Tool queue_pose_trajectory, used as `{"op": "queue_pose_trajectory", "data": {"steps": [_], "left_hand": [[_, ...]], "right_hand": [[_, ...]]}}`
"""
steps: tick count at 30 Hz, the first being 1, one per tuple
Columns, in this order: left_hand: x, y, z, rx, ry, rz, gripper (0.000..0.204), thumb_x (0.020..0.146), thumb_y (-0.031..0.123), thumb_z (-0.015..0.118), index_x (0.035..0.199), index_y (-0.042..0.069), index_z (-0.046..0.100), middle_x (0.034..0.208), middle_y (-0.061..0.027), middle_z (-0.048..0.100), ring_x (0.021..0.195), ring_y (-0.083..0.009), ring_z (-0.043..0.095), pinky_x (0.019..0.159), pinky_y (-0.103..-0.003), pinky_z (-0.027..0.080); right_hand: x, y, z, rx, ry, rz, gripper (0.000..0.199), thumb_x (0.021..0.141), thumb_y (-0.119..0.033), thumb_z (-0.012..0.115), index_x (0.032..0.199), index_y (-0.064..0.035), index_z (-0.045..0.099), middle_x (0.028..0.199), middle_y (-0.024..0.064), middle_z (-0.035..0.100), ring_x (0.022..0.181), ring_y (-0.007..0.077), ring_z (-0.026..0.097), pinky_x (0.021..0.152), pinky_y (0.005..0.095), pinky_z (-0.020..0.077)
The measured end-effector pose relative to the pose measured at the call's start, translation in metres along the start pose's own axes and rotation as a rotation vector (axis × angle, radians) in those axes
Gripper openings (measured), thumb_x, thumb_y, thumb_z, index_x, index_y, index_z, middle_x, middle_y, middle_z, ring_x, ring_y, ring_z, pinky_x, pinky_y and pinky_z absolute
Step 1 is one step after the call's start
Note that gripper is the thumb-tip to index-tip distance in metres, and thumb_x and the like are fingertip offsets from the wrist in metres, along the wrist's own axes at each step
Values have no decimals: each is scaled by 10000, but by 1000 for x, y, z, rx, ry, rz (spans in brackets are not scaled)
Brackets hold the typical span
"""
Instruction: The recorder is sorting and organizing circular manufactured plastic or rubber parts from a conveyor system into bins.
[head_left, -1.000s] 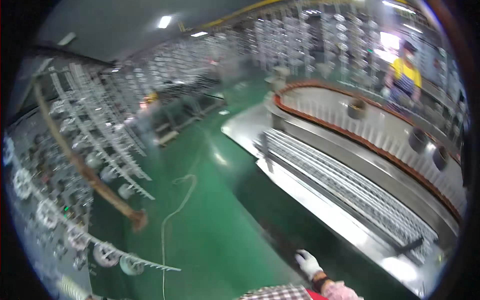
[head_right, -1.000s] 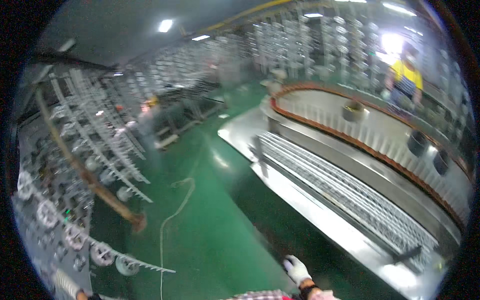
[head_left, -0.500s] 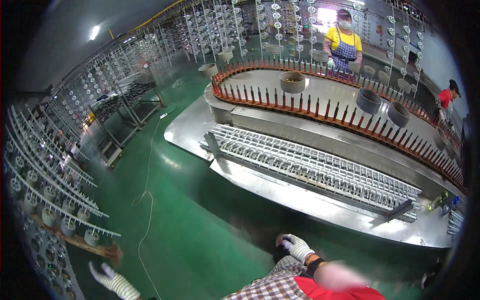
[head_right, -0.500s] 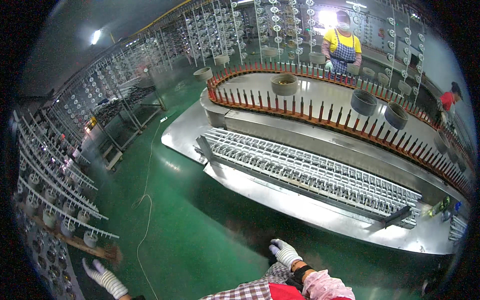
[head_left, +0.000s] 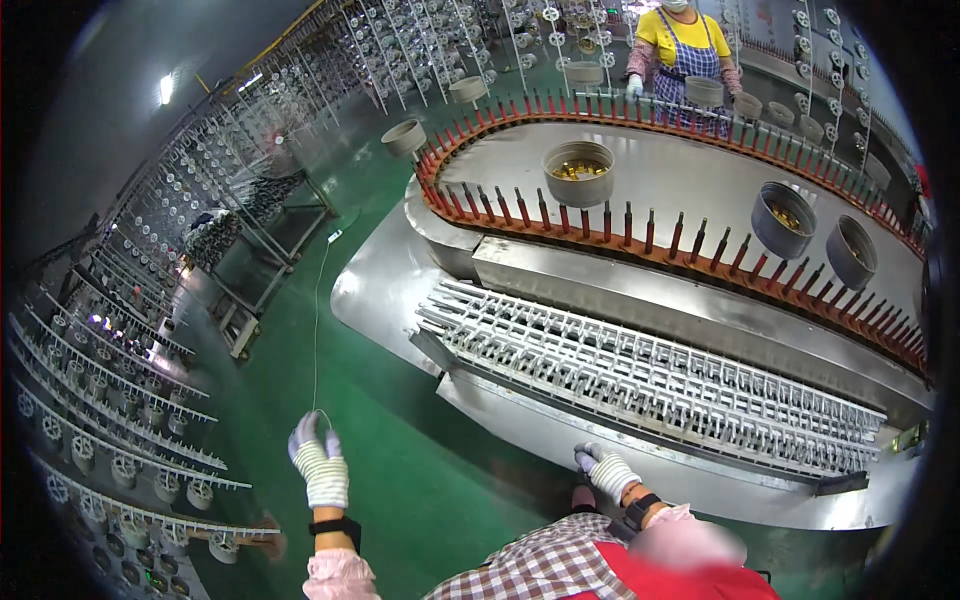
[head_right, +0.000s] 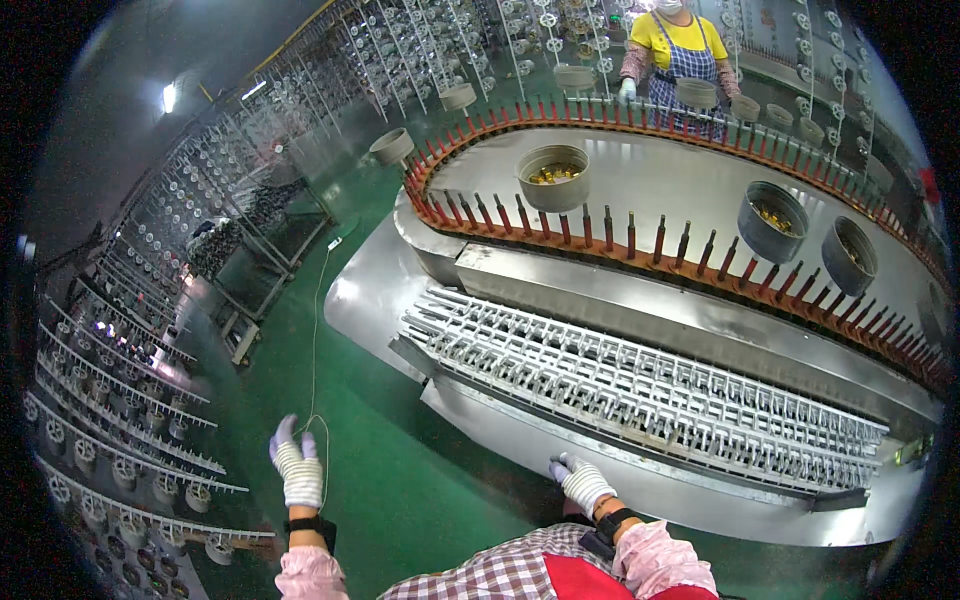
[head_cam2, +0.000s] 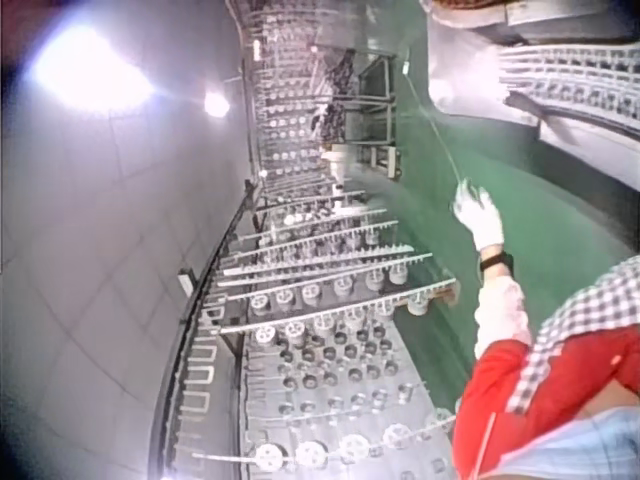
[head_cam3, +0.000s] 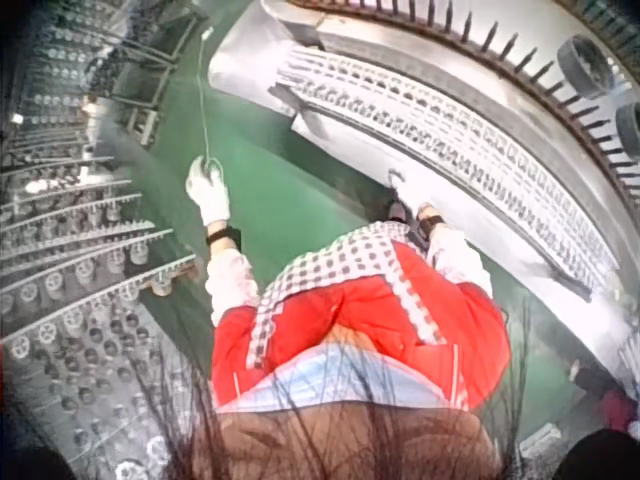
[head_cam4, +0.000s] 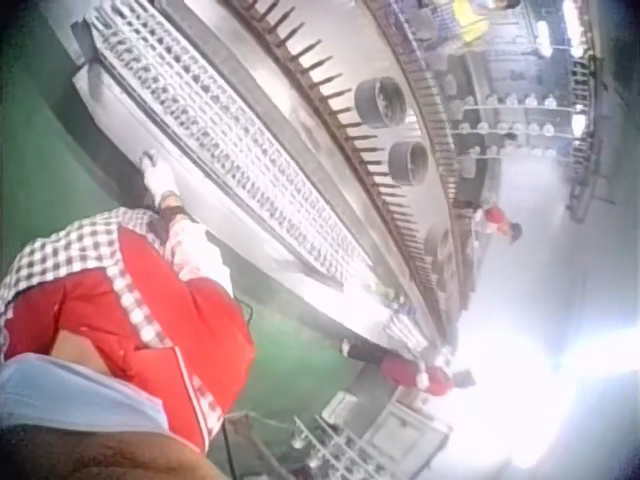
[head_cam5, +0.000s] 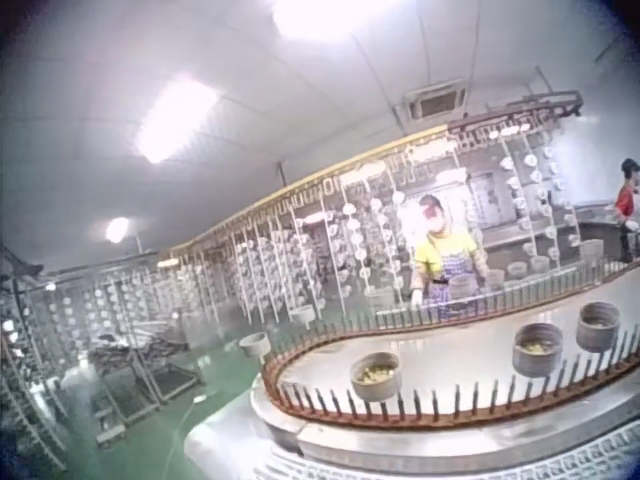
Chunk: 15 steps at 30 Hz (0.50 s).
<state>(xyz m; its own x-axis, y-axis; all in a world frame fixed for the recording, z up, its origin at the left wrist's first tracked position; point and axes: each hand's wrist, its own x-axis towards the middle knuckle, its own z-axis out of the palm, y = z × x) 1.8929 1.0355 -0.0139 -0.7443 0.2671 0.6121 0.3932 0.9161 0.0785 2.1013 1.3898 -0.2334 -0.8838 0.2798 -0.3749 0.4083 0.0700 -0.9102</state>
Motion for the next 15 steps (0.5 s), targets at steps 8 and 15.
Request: {"op": "queue_pose_trajectory", "data": {"steps": [8, 15], "left_hand": [[119, -5, 138, -5, -284, 372, 449, 708, 165, 585, 1129, 112, 435, 1123, -81, 478, 1065, -272, 417, 938, -462, 248], [178, -12, 289, -147, -516, 620, 403, 699, 254, 568, 1086, 169, 495, 1112, -43, 497, 1021, -266, 449, 884, -456, 295]], "right_hand": [[44, -28, 14, -25, 28, 107, 336, 818, -235, 503, 1078, -24, 531, 926, 148, 586, 811, 222, 567, 720, 305, 441], [25, -35, 42, 82, 557, 167, 311, 845, -235, 477, 1064, -19, 524, 858, 90, 594, 705, 156, 582, 596, 274, 465]]}}
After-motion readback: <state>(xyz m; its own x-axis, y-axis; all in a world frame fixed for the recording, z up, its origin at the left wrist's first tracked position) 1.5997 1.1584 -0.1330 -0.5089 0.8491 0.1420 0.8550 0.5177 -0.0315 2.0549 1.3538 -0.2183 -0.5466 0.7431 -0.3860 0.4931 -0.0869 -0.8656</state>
